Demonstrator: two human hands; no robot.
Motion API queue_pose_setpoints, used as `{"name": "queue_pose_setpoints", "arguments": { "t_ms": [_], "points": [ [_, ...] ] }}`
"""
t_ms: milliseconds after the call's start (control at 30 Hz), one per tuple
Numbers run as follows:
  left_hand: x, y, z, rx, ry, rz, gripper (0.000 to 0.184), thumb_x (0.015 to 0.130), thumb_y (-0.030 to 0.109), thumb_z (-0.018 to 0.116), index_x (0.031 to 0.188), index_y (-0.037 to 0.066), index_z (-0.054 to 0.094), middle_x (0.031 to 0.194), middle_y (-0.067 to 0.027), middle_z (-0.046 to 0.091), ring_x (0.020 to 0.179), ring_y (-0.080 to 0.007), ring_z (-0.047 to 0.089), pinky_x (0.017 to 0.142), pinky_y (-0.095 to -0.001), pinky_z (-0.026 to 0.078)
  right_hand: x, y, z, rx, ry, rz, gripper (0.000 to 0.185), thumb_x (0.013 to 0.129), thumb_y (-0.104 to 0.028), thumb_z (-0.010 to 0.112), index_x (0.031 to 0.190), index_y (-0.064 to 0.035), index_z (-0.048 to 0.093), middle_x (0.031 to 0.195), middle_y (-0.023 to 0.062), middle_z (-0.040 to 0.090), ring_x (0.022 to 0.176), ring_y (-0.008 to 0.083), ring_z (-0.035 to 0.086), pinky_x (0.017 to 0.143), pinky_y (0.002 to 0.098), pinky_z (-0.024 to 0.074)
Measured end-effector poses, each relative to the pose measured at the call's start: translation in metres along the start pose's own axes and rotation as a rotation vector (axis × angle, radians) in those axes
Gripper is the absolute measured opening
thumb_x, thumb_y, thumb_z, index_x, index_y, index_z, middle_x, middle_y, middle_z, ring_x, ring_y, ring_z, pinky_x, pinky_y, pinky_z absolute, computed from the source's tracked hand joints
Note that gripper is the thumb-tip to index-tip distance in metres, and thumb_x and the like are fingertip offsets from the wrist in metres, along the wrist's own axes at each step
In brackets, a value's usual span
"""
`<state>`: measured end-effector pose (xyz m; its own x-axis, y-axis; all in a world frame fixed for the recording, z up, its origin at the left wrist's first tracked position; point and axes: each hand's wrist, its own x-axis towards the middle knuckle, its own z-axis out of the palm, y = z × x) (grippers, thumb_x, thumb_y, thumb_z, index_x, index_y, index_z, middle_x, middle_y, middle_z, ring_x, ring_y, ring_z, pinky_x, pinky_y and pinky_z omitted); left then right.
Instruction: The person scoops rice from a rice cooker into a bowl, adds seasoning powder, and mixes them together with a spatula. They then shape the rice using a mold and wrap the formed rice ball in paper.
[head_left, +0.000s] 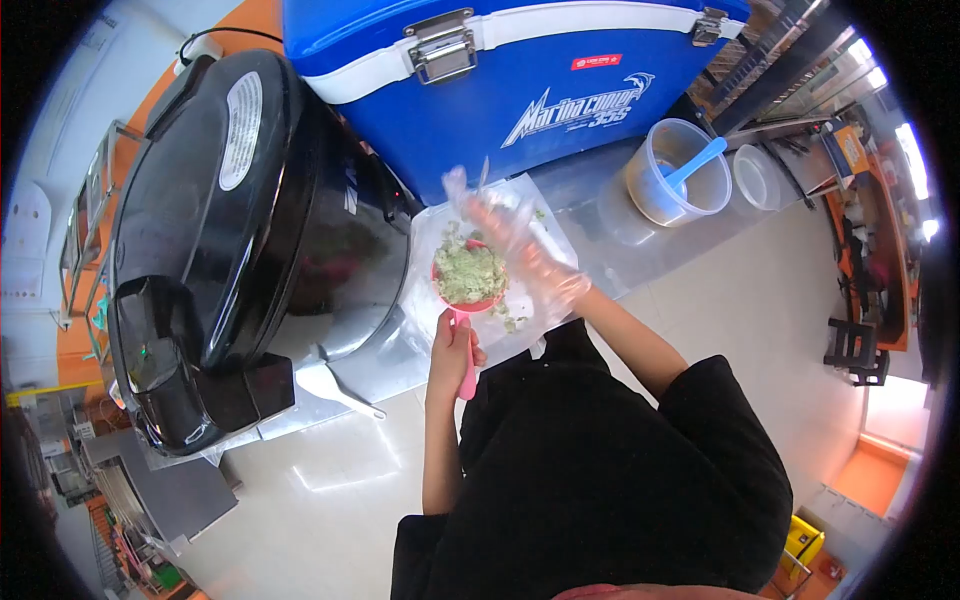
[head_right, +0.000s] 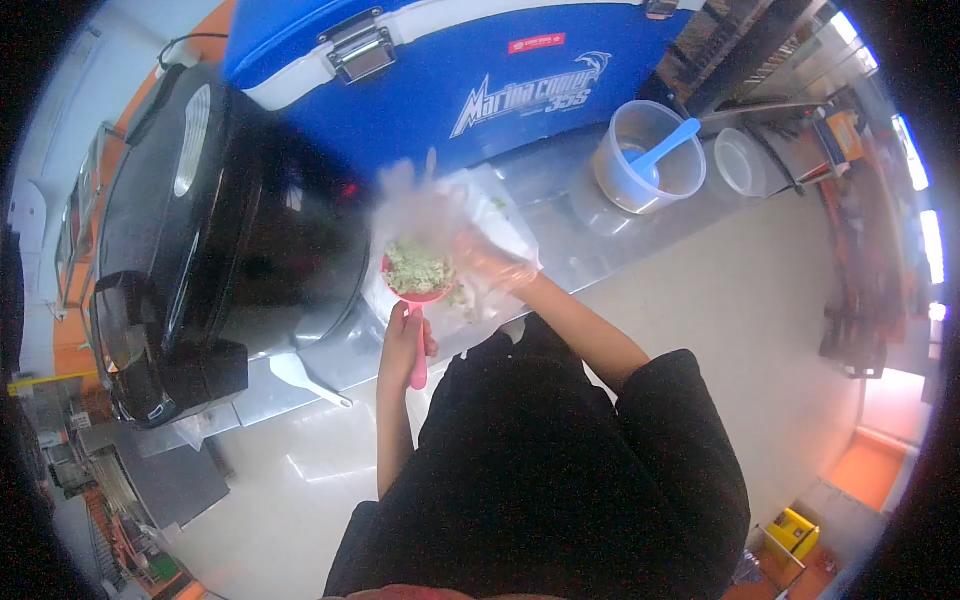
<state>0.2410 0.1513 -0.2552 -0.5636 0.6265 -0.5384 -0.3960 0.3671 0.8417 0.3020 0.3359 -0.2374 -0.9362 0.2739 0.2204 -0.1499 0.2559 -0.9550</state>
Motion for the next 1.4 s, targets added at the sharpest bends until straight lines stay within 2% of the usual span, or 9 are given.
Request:
{"name": "queue_pose_setpoints", "arguments": {
  "t_ms": [200,433,500,567,633,767,867,1133,1400],
  "points": [
    [-0.029,-0.017,-0.026,-0.184,0.023,-0.049,0.026,0.089,0.020,0.043,0.110,0.005,0.043,0.062,0.0001,0.044,0.042,-0.0064,0.041,0.036,-0.0199,0.034,0.017,0.000,-0.021,-0.037,-0.038,0.139,0.068,0.072,-0.042,0.060,0.128,-0.0109,0.036,0.136,0.0130,0.026,0.128,0.0328,0.016,0.103,0.0415,0.0153],
    [-0.043,-0.024,-0.040,-0.195,0.107,-0.067,0.026,0.089,0.021,0.044,0.109,0.005,0.045,0.065,-0.0009,0.045,0.042,-0.0070,0.042,0.037,-0.0201,0.034,0.022,0.050,0.050,-1.000,-0.140,0.114,0.059,0.070,-0.044,0.061,0.118,-0.0130,0.046,0.132,0.0145,0.030,0.121,0.0307,0.030,0.096,0.0485,0.0257],
    [-0.043,-0.025,-0.037,-0.215,0.133,-0.066,0.028,0.088,0.020,0.043,0.112,0.006,0.044,0.064,-0.0012,0.045,0.041,-0.0070,0.040,0.036,-0.0198,0.032,0.005,0.123,0.074,0.354,0.152,0.189,0.052,0.071,-0.039,0.062,0.114,-0.0124,0.048,0.128,0.0148,0.036,0.117,0.0299,0.036,0.093,0.0465,0.0308],
    [-0.045,-0.026,-0.034,-0.264,0.106,-0.063,0.029,0.088,0.020,0.044,0.113,0.005,0.043,0.065,-0.0015,0.046,0.042,-0.0071,0.041,0.037,-0.0201,0.033,-0.004,0.149,0.079,0.465,0.309,0.118,0.044,0.072,-0.031,0.062,0.109,-0.0115,0.050,0.121,0.0130,0.043,0.111,0.0272,0.042,0.089,0.0425,0.0353],
    [-0.046,-0.025,-0.030,-0.300,0.108,-0.070,0.029,0.088,0.020,0.044,0.113,0.005,0.043,0.066,-0.0017,0.046,0.043,-0.0071,0.041,0.037,-0.0204,0.033,0.000,0.144,0.071,-0.659,0.303,-0.104,0.035,0.074,-0.020,0.062,0.105,-0.0104,0.052,0.111,0.0092,0.051,0.104,0.0225,0.048,0.085,0.0364,0.0393],
    [-0.044,-0.022,-0.020,-0.332,0.112,-0.061,0.029,0.088,0.020,0.044,0.113,0.005,0.042,0.067,-0.0017,0.046,0.045,-0.0070,0.042,0.039,-0.0208,0.034,0.010,0.159,0.046,0.343,0.260,-0.068,0.021,0.078,-0.003,0.054,0.098,-0.0064,0.054,0.095,0.0029,0.055,0.091,0.0138,0.050,0.079,0.0286,0.0414],
    [-0.035,-0.023,-0.019,-0.334,0.062,-0.031,0.028,0.089,0.021,0.044,0.111,0.005,0.043,0.067,-0.0017,0.046,0.044,-0.0075,0.044,0.039,-0.0205,0.036,0.022,0.039,0.024,0.364,0.312,0.059,0.020,0.077,-0.005,0.056,0.097,-0.0070,0.055,0.094,0.0026,0.056,0.091,0.0140,0.051,0.078,0.0287,0.0418],
    [-0.005,-0.006,-0.002,-0.131,0.036,0.071,0.024,0.086,0.007,0.042,0.108,0.000,0.046,0.062,-0.0012,0.045,0.044,-0.0075,0.044,0.039,-0.0207,0.035,0.001,0.001,0.051,-0.785,-0.003,-0.322,0.038,0.081,-0.027,0.047,0.115,-0.0090,0.048,0.122,0.0114,0.044,0.115,0.0255,0.039,0.096,0.0390,0.0300],
    [0.011,-0.033,0.015,-0.186,0.062,-0.006,0.027,0.086,0.010,0.042,0.111,0.000,0.041,0.060,-0.0015,0.045,0.042,-0.0078,0.039,0.037,-0.0218,0.033,-0.006,0.059,0.048,-0.541,-0.148,0.059,0.048,0.082,-0.033,0.046,0.121,-0.0052,0.043,0.123,0.0140,0.042,0.116,0.0266,0.036,0.098,0.0367,0.0256]
  ]
}}
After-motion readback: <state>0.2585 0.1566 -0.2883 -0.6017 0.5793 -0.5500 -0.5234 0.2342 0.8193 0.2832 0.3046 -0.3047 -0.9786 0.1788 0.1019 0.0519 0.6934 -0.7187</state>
